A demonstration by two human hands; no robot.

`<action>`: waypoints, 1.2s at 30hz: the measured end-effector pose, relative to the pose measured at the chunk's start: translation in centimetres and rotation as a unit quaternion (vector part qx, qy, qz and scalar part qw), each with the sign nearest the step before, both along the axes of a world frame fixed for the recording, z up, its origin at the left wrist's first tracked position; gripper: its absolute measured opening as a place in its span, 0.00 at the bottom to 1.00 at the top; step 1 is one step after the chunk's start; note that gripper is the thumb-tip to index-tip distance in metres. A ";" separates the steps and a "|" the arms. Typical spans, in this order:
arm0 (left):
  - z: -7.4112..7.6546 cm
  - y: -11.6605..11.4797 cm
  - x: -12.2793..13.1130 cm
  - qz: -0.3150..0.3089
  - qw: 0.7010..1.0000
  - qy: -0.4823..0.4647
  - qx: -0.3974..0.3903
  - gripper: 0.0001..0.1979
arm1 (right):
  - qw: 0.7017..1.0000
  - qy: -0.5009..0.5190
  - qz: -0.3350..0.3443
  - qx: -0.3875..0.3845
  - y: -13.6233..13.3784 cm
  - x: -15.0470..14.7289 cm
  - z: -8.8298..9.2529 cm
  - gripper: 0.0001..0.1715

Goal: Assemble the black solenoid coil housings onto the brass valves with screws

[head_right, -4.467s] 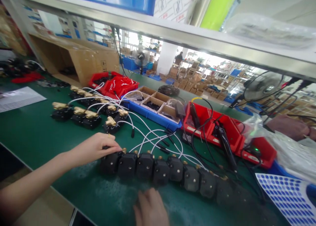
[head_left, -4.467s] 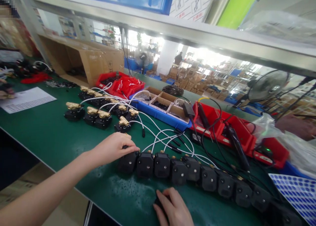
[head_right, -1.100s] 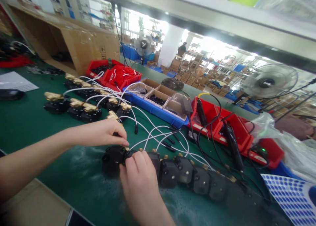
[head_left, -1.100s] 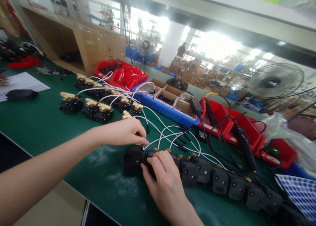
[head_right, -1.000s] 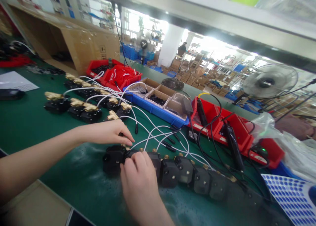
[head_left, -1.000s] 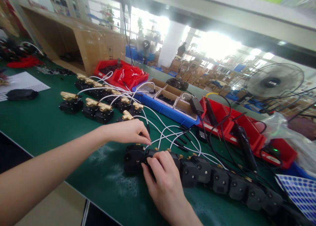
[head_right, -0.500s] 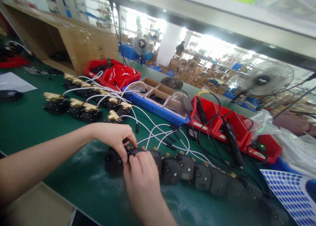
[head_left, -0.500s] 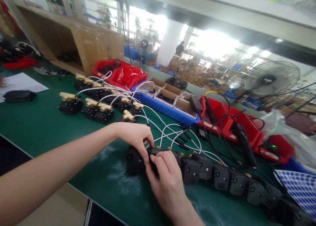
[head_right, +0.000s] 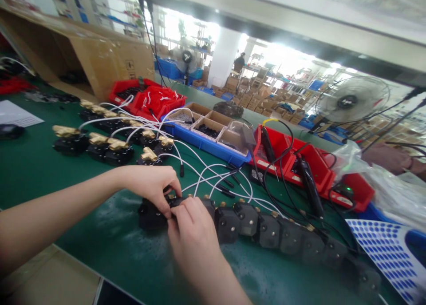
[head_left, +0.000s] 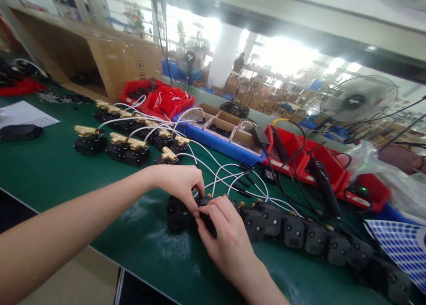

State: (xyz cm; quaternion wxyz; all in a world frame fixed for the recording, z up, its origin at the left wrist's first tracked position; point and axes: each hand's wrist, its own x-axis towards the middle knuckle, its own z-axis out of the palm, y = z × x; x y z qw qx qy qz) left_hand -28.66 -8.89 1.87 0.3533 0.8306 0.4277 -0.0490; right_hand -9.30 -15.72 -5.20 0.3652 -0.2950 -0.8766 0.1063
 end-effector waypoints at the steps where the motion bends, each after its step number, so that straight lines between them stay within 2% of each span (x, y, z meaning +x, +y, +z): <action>1: 0.2 0.0 0.2 0.000 1.000 0.007 -0.001 0.21 | 1.000 -0.010 0.003 -0.011 0.0 0.1 0.1 0.06; 7: 0.7 0.1 0.7 -0.012 0.999 0.047 0.008 0.22 | 0.998 -0.034 0.049 -0.033 0.8 0.6 0.9 0.05; 11: 0.7 0.3 0.6 -0.011 0.999 0.042 -0.005 0.22 | 0.997 -0.062 0.043 0.009 1.1 0.7 1.3 0.06; 14: 0.6 0.3 0.6 -0.006 0.999 0.031 -0.005 0.21 | 0.997 -0.058 0.043 -0.013 1.0 0.8 1.4 0.06; 17: 0.5 0.2 0.7 0.002 0.999 0.032 -0.001 0.20 | 0.998 -0.038 0.043 -0.022 0.9 0.8 1.1 0.09; 23: 0.4 0.1 0.5 0.006 1.000 0.021 -0.002 0.22 | 0.998 -0.038 0.043 0.034 1.0 0.7 0.7 0.05; 27: 0.1 0.4 0.1 -0.002 1.000 0.002 -0.013 0.23 | 0.996 -0.031 0.040 0.067 1.1 0.6 0.6 0.07; 34: -0.3 0.2 -0.2 0.003 1.000 -0.017 -0.013 0.23 | 0.999 0.006 0.001 0.034 0.6 0.5 -0.3 0.11; 36: -0.3 0.0 -0.1 0.012 1.000 -0.012 -0.003 0.23 | 1.000 0.003 -0.001 0.021 0.5 0.5 -0.4 0.09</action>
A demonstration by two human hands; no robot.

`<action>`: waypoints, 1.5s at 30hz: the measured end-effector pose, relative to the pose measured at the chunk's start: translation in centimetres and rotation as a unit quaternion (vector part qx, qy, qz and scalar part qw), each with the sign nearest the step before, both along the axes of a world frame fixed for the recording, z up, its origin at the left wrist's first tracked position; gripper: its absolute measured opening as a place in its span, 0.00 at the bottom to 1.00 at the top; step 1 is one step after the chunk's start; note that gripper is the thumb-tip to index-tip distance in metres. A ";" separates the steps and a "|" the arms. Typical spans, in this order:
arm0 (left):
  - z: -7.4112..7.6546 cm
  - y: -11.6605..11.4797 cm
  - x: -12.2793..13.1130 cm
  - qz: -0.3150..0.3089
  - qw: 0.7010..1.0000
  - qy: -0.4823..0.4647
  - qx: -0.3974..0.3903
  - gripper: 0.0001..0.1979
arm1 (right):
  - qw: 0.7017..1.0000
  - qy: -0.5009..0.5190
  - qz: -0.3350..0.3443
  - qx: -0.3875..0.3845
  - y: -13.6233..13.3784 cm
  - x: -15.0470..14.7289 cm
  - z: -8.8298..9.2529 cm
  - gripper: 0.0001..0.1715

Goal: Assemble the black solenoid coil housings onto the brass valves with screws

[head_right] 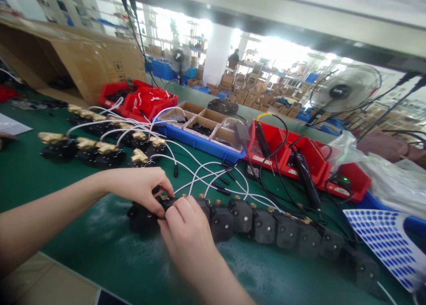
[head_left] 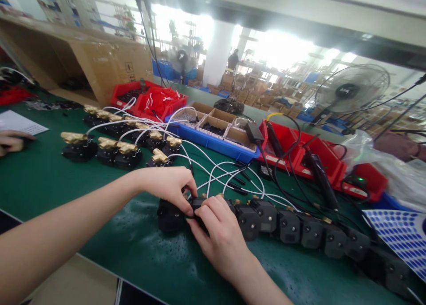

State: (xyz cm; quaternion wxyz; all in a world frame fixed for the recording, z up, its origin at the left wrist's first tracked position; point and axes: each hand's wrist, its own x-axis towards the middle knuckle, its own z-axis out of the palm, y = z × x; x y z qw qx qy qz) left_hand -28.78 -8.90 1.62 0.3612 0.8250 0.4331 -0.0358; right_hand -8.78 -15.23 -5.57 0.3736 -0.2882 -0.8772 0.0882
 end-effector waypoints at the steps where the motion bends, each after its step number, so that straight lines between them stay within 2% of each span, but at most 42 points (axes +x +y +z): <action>1: 0.0 -0.1 0.0 0.003 1.000 0.002 0.004 0.22 | 1.000 -0.002 0.003 -0.008 -0.1 0.0 0.0 0.06; 3: 0.0 -0.2 -0.1 0.007 1.000 0.002 0.010 0.23 | 1.000 -0.001 0.007 -0.019 -0.1 -0.1 0.1 0.03; 9: -0.3 -0.3 -0.4 -0.004 0.999 -0.026 0.019 0.23 | 0.999 0.028 -0.018 0.001 -0.5 -0.8 0.2 0.05; 13: -0.2 -0.5 -0.3 -0.004 0.999 -0.035 0.026 0.20 | 0.998 0.042 -0.045 0.011 -0.9 -1.3 -0.1 0.07; 18: 0.0 -0.7 -0.1 -0.002 0.999 -0.033 0.025 0.16 | 0.999 0.022 -0.021 -0.018 -1.2 -1.2 0.0 0.06; 25: 0.1 -0.6 0.0 -0.008 0.999 -0.024 0.019 0.15 | 0.998 0.014 -0.041 0.052 -1.1 -1.4 -0.4 0.09; 31: 0.2 -0.7 0.1 -0.002 1.000 -0.020 0.020 0.13 | 0.999 0.019 -0.034 0.025 -1.2 -1.2 -0.3 0.05; 36: 0.5 -0.7 0.4 -0.019 1.000 -0.010 0.020 0.10 | 0.997 0.007 -0.049 0.059 -1.5 -1.2 -0.7 0.14; 39: 0.5 -0.6 0.2 -0.017 1.000 -0.014 0.016 0.14 | 0.999 0.014 -0.047 0.008 -1.7 -0.8 -0.9 0.11; 42: 0.6 -0.9 -0.3 0.033 0.998 -0.043 0.023 0.24 | 0.996 0.055 -0.031 -0.066 -1.7 0.1 -0.5 0.04; 44: 0.8 -1.8 -0.1 0.113 0.987 -0.109 0.020 0.25 | 0.991 0.099 -0.035 -0.079 -1.6 0.9 0.2 0.08; 45: 0.9 -2.5 0.2 0.168 0.972 -0.163 0.000 0.24 | 0.988 0.124 -0.042 -0.077 -1.7 1.3 0.6 0.10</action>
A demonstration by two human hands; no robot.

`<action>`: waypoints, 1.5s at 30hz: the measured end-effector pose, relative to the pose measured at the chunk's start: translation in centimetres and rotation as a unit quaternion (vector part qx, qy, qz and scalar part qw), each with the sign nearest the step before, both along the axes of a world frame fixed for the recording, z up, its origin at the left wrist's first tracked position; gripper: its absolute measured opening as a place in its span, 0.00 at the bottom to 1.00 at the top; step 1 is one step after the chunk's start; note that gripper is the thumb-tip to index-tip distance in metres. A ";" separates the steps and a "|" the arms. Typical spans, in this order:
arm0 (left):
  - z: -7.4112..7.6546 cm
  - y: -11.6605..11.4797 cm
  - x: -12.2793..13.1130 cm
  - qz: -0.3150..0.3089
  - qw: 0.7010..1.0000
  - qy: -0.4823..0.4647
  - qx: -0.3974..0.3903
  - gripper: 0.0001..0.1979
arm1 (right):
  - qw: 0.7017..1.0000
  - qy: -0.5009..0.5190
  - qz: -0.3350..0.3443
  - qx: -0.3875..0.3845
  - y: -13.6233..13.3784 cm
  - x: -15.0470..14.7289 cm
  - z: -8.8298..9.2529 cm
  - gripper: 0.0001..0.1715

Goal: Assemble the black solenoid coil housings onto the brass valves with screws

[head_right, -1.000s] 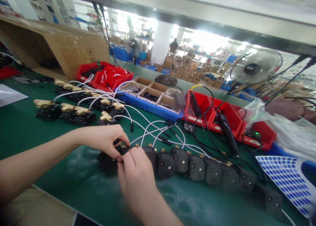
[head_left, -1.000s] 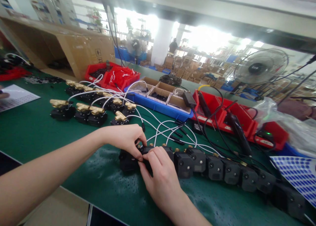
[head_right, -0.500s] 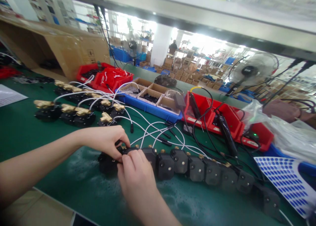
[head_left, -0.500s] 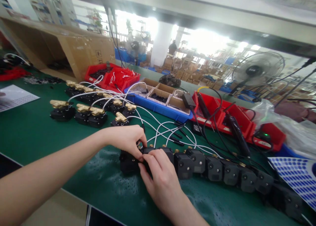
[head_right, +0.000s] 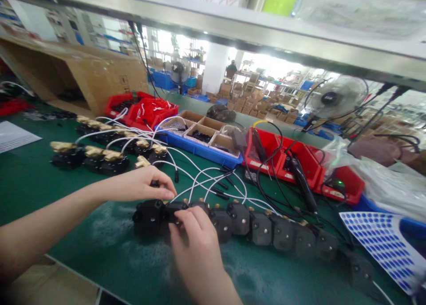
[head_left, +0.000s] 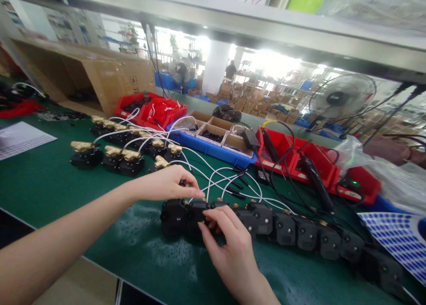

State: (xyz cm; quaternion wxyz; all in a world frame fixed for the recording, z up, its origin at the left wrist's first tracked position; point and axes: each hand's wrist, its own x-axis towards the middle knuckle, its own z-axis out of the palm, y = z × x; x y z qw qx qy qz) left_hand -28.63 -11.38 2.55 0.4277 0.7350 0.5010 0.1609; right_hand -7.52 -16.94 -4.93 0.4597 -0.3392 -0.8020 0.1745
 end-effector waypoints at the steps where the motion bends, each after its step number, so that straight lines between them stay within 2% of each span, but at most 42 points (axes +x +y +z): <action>1: 0.1 -0.9 0.5 0.055 0.996 -0.070 -0.031 0.25 | 1.000 0.025 -0.011 0.004 -0.2 0.4 0.5 0.12; 2: 0.2 -1.9 1.1 0.111 0.980 -0.151 -0.073 0.27 | 0.999 0.045 -0.019 0.006 -0.4 0.7 1.1 0.13; 4: 0.1 -4.2 2.7 0.192 0.926 -0.285 -0.159 0.30 | 0.997 0.077 -0.029 0.003 -1.3 1.1 2.1 0.14; 6: -0.2 -6.4 4.4 0.228 0.882 -0.353 -0.212 0.31 | 0.995 0.100 -0.027 -0.018 -2.5 1.2 2.8 0.15; 11: -1.6 -9.5 7.8 0.336 0.822 -0.386 -0.250 0.32 | 0.993 0.091 0.008 -0.071 -4.5 1.0 2.6 0.18; 15: -2.6 -10.4 9.2 0.413 0.792 -0.370 -0.254 0.33 | 0.999 0.005 0.032 -0.011 -4.7 1.3 1.4 0.20; 19: -3.5 -11.1 10.1 0.452 0.766 -0.369 -0.271 0.34 | 0.999 0.014 -0.001 0.030 -5.0 1.6 0.8 0.17; 24: -4.5 -11.7 11.0 0.405 0.776 -0.391 -0.284 0.35 | 0.995 -0.023 0.028 0.092 -5.0 3.1 0.5 0.17; 28: -4.7 -12.1 11.7 0.398 0.770 -0.403 -0.295 0.34 | 0.997 0.007 0.020 0.073 -5.0 4.2 -0.1 0.11; 30: -4.6 -12.5 11.9 0.390 0.776 -0.408 -0.281 0.33 | 0.998 0.031 0.007 0.045 -5.2 4.6 -0.4 0.11; 35: -5.0 -13.1 11.9 0.303 0.832 -0.392 -0.251 0.29 | 0.998 0.056 0.023 -0.015 -5.4 5.8 -0.5 0.14; 40: -5.9 -12.7 11.5 0.301 0.879 -0.294 -0.226 0.23 | 0.998 0.030 0.046 -0.022 -4.8 6.5 -0.7 0.15; 43: -5.4 -12.3 11.2 0.269 0.913 -0.235 -0.196 0.23 | 0.997 -0.009 0.072 -0.011 -4.2 6.9 -0.5 0.19; 45: -4.4 -11.6 10.5 0.236 0.940 -0.193 -0.152 0.21 | 0.998 -0.021 0.064 -0.009 -3.7 7.0 0.1 0.17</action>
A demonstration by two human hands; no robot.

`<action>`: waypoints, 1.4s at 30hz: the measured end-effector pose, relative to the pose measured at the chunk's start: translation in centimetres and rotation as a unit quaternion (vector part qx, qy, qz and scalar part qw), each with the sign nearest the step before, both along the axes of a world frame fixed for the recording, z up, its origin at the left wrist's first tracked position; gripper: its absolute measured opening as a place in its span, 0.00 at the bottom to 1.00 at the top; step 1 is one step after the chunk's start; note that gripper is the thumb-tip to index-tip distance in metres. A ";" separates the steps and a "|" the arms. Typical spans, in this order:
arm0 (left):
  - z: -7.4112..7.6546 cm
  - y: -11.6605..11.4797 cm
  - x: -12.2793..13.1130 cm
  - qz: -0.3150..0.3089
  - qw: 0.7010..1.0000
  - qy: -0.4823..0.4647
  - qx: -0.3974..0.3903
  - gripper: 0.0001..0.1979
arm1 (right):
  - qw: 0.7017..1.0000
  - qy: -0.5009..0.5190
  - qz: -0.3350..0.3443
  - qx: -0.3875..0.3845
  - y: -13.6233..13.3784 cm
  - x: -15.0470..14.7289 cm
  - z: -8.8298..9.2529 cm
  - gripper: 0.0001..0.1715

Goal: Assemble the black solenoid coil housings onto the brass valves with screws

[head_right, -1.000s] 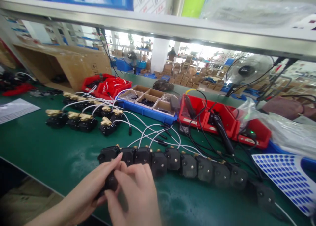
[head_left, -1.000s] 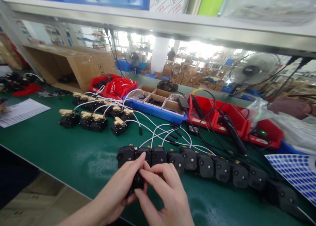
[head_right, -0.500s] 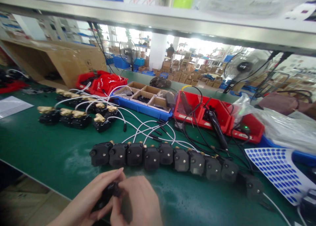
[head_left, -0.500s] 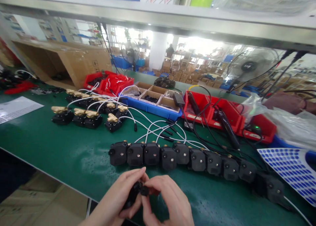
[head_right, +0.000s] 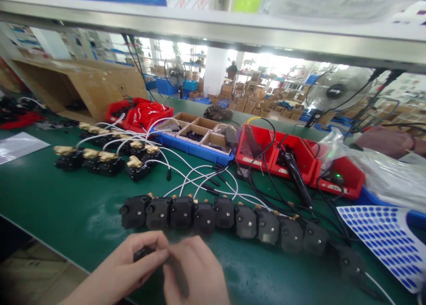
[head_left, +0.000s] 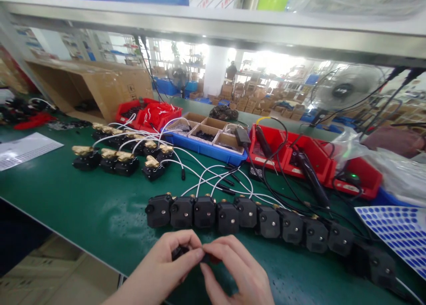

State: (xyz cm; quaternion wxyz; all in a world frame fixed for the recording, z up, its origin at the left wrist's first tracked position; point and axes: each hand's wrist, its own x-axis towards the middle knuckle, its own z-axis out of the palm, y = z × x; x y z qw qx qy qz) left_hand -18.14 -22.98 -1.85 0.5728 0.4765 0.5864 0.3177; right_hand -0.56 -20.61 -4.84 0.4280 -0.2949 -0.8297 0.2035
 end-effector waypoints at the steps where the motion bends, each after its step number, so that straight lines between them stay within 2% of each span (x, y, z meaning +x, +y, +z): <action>1: 0.6 0.5 -0.5 -0.011 0.999 0.032 0.030 0.21 | 1.000 -0.001 -0.010 0.004 0.3 0.0 0.4 0.15; 5: 3.1 4.3 -3.7 -0.015 0.972 0.169 0.163 0.21 | 0.997 -0.006 -0.057 0.056 2.1 -0.8 1.5 0.10; 8: 4.0 8.3 -5.7 -0.064 0.942 0.239 0.228 0.19 | 0.993 -0.050 -0.053 0.091 3.7 -1.7 1.4 0.08; 10: 3.9 10.8 -6.2 -0.149 0.920 0.273 0.237 0.18 | 0.990 -0.088 -0.036 0.105 4.7 -2.3 1.2 0.07; 13: 3.2 13.6 -6.0 -0.263 0.898 0.282 0.210 0.18 | 0.988 -0.107 -0.021 0.109 5.6 -2.9 0.7 0.06; 17: 1.9 15.8 -5.8 -0.349 0.888 0.245 0.170 0.18 | 0.990 -0.102 -0.023 0.092 6.1 -3.4 0.1 0.07; 20: 1.2 16.7 -6.3 -0.391 0.884 0.207 0.153 0.19 | 0.991 -0.097 -0.015 0.092 6.3 -3.6 -0.3 0.07; 23: 0.9 17.0 -6.8 -0.407 0.884 0.176 0.146 0.21 | 0.991 -0.100 -0.017 0.090 6.4 -3.6 -0.4 0.07; 30: -0.1 17.1 -6.7 -0.395 0.893 0.159 0.148 0.20 | 0.993 -0.073 -0.019 0.090 6.5 -3.3 -0.7 0.08; 33: -0.5 17.1 -6.3 -0.391 0.897 0.157 0.135 0.23 | 0.993 -0.060 -0.021 0.095 6.5 -3.1 -0.8 0.08; 37: -0.3 16.9 -6.4 -0.387 0.903 0.152 0.110 0.30 | 0.994 -0.065 -0.026 0.080 6.4 -3.1 -0.8 0.07; 42: 0.7 16.6 -6.7 -0.413 0.890 0.150 0.125 0.27 | 0.993 -0.078 -0.039 0.076 6.2 -3.4 -0.8 0.06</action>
